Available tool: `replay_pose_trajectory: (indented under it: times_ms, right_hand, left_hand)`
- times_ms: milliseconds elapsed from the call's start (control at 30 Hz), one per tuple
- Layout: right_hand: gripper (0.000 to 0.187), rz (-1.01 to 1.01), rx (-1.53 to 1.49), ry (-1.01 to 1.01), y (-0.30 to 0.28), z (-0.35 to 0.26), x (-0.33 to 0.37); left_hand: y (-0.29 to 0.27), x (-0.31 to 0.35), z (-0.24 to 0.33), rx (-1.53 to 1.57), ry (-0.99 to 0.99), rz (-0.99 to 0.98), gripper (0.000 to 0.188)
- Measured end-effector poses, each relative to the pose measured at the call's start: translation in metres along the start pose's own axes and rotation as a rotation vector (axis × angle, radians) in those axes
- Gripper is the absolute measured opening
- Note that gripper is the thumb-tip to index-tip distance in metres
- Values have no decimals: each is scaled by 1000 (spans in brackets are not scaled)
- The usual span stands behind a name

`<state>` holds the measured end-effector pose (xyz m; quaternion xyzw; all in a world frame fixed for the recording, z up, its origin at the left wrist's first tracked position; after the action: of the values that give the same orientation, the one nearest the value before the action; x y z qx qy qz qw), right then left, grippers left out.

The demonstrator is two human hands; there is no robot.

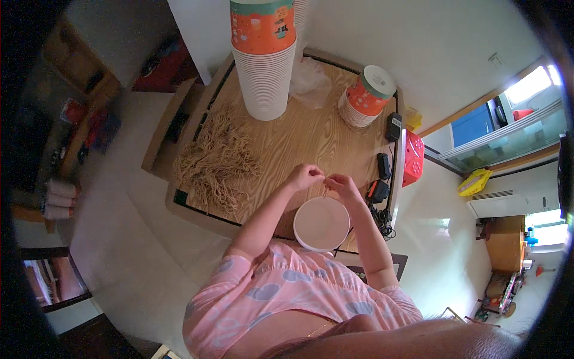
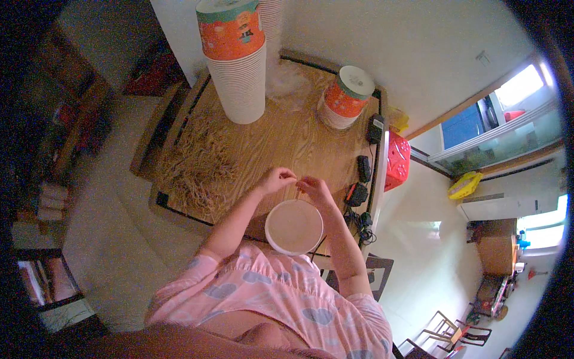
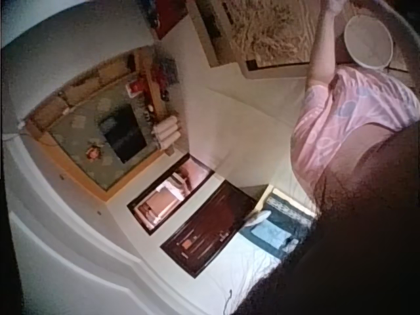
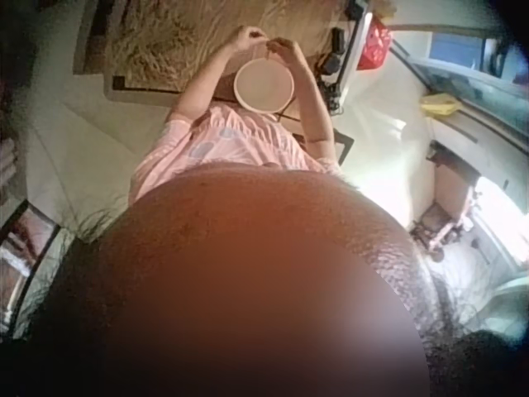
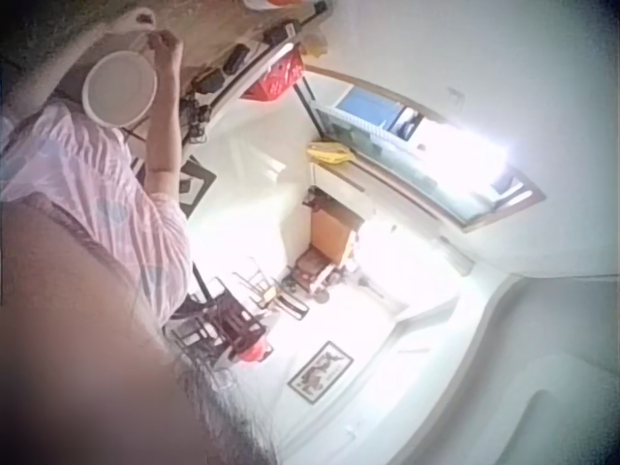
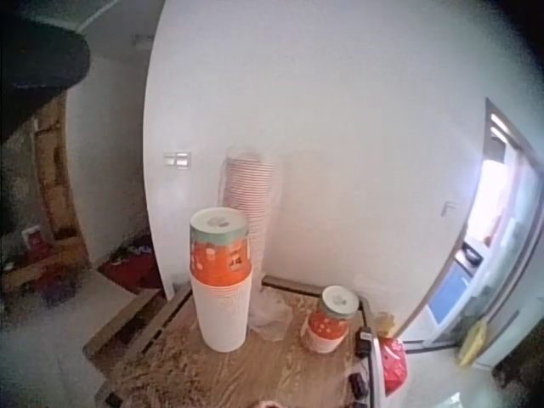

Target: Placing shredded paper into a container for packaging or display.

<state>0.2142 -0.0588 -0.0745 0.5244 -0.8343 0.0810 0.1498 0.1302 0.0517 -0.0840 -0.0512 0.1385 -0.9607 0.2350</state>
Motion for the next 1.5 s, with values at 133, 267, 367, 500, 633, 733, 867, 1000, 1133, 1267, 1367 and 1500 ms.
replay_pose_trajectory:
  times_ms: [133,267,367,500,633,733,867,1000,1133,1267,1367,1500]
  right_hand:
    - [18,-37,-26,112,-4,2,7]
    - [18,-75,-123,93,4,4,5]
    - [18,-105,-32,94,7,3,2]
    - [17,-155,143,214,15,4,10]
    - [16,-156,110,226,7,15,17]
    - [15,-175,32,214,9,26,16]
    - [16,-151,70,187,9,26,17]
    - [16,-121,79,181,3,30,18]
    - [17,-110,84,132,7,22,20]
    - [17,-79,104,180,2,23,25]
    - [17,-97,46,130,2,23,24]
    - [17,-117,58,116,9,21,22]
  left_hand:
    - [-10,1,13,-248,29,-81,12]
    - [-11,2,46,-544,112,17,12]
    - [-10,4,52,-664,148,87,12]
    - [-31,7,48,-650,148,314,10]
    - [-29,7,32,-742,110,234,11]
    - [-11,11,-1,-746,-27,-19,11]
    - [5,17,-24,-530,-31,-108,16]
    - [21,15,-12,-509,95,-214,15]
    - [15,11,-16,-413,45,-105,12]
    - [14,10,6,-255,77,-99,12]
    - [24,12,12,-166,137,-159,13]
    - [23,10,-4,-292,235,-132,16]
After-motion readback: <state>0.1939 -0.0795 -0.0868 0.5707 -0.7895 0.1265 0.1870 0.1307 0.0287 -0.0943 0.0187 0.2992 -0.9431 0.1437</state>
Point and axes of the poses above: each hand's wrist, its own x-axis away from the middle knuckle, its own y-axis out of the palm, z = x × y, the point moved 7 cm from there along -x, towards the middle knuckle, and after that the axes turned 9 degrees about -x, right-handed, at the moved point
